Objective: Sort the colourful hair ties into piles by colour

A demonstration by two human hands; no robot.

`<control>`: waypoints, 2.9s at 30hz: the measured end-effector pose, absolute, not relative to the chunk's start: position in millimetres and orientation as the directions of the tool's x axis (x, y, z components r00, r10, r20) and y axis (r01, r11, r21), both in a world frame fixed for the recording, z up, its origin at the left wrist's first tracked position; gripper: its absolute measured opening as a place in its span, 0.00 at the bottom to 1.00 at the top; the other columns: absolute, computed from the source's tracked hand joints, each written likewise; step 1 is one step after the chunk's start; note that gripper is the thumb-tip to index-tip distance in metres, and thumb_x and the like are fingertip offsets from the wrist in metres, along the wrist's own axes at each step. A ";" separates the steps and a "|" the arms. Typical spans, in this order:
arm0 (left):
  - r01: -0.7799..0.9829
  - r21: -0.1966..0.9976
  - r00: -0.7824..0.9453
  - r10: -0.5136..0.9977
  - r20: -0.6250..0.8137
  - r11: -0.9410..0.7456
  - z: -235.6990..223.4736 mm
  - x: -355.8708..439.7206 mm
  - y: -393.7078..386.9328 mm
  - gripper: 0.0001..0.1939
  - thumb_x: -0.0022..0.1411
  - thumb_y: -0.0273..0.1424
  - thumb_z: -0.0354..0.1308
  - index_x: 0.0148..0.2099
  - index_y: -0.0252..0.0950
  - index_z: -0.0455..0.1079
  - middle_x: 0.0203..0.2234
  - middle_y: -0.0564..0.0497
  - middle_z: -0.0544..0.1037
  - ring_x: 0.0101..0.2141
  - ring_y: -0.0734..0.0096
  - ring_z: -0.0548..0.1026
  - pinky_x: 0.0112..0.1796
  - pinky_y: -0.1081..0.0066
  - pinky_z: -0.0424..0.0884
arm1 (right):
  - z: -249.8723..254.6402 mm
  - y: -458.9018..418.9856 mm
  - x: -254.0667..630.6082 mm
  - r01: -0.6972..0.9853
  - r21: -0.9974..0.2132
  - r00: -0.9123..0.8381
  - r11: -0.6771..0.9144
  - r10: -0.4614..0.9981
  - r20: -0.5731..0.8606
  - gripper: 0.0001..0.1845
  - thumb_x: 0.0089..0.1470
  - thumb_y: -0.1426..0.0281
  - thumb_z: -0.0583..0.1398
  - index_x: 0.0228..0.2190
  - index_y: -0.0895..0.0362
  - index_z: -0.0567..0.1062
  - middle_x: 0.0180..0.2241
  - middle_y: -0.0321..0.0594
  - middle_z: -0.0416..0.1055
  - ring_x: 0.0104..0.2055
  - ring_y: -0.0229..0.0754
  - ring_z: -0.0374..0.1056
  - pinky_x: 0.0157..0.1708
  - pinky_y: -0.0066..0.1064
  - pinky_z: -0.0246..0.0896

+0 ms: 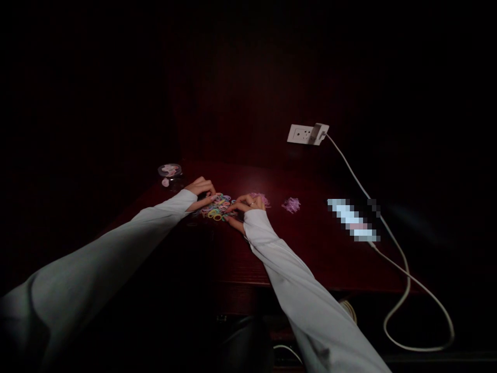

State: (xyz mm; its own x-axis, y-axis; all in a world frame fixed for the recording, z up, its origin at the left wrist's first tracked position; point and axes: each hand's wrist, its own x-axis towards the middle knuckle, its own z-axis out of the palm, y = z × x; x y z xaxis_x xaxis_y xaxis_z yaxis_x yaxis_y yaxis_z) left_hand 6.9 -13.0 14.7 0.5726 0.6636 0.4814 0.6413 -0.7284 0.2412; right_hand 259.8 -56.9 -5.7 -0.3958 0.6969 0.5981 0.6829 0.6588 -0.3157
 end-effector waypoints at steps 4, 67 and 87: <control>0.646 0.220 0.587 0.659 0.470 -0.731 10.7 11.5 -9.1 0.12 0.71 0.38 0.53 0.37 0.38 0.71 0.32 0.50 0.71 0.40 0.64 0.68 0.41 0.67 0.64 | -9.7 -67.9 249.3 0.651 -0.246 -0.499 0.718 0.649 0.574 0.08 0.55 0.57 0.69 0.37 0.44 0.83 0.44 0.37 0.74 0.46 0.47 0.60 0.48 0.39 0.55; 0.600 0.134 0.661 0.583 0.472 -0.789 -0.2 25.2 -6.1 0.21 0.74 0.44 0.48 0.35 0.37 0.72 0.29 0.50 0.73 0.36 0.66 0.69 0.41 0.67 0.63 | -14.5 -66.9 245.3 0.712 -0.233 -0.461 0.663 0.691 0.558 0.06 0.55 0.58 0.69 0.29 0.44 0.80 0.41 0.32 0.75 0.48 0.45 0.63 0.49 0.38 0.58; 0.522 0.172 0.737 0.544 0.402 -0.835 6.4 31.9 -12.4 0.19 0.74 0.43 0.49 0.40 0.38 0.76 0.32 0.50 0.76 0.36 0.66 0.69 0.41 0.69 0.63 | -24.3 -48.7 263.3 0.759 -0.346 -0.250 0.551 0.739 0.626 0.05 0.58 0.60 0.66 0.32 0.46 0.82 0.40 0.39 0.72 0.48 0.49 0.60 0.51 0.47 0.56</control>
